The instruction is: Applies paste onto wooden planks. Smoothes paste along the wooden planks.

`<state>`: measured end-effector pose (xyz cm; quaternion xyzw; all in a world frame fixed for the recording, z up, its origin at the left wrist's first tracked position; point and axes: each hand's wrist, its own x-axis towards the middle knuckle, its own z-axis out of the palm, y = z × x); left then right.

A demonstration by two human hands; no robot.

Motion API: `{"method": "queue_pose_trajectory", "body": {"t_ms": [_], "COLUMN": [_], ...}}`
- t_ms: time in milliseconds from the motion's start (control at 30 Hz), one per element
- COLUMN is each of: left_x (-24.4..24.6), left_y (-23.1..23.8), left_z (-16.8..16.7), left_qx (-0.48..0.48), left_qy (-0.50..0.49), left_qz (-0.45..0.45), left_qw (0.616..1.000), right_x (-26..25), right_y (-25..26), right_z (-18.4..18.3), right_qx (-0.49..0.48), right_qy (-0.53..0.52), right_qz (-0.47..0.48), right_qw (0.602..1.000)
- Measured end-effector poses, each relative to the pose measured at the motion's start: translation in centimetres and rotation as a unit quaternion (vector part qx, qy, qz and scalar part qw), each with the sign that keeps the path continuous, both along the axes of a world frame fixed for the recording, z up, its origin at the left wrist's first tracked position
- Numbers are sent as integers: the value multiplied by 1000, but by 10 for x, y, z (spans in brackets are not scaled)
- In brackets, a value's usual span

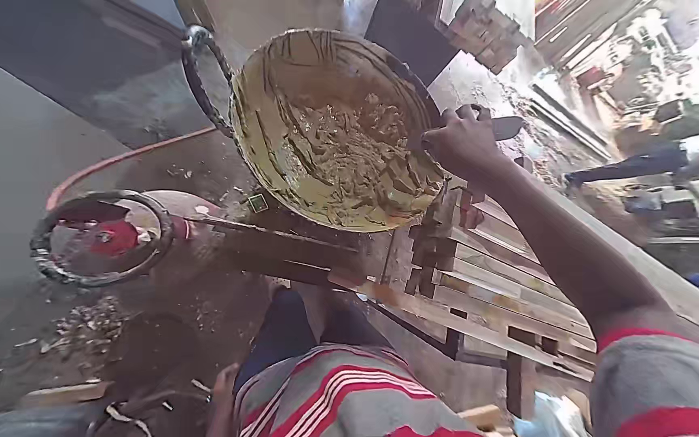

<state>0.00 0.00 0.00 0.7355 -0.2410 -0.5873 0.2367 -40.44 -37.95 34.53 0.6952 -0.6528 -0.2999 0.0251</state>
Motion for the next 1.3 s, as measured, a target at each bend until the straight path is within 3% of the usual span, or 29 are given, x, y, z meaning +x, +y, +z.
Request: {"method": "queue_pose_trajectory", "body": {"t_ms": [33,67,167,333,600,733,867,933,1000,1100,1200,1300], "left_x": [11,16,26,33,51,50,51,51,49,28,-20,-69], "left_y": [-2,-12,-50,-70,-70,-79,-88,-100,-124,-170,-203,-218], "left_z": [-39,-52,-61,-52,-43,-42,-41,-45,-31,11,59,113], "left_qx": [14,51,121,141,131,116,110,88,29,-130,-274,-323], "left_qy": [12,19,37,42,37,35,35,35,24,11,2,-13], "left_qz": [18,30,46,37,54,83,30,27,-20,-193,-355,-504], "left_qw": [1000,998,991,988,989,989,993,995,999,973,894,801], "right_x": [9,16,31,42,80,44,-7,-14,-4,18,43,62], "right_y": [-10,-15,-16,-2,-12,-4,58,85,93,73,37,20], "right_z": [-12,-25,-53,-69,21,18,-12,-9,6,29,23,-4], "right_qx": [41,72,117,214,359,290,167,109,107,166,208,239], "right_qy": [40,61,64,111,223,143,-15,-50,-14,75,140,150], "right_qz": [-11,-20,-41,-62,-69,-92,-99,-95,-81,-69,-75,-87], "right_qw": [998,995,990,969,904,942,981,988,991,981,965,956]}}
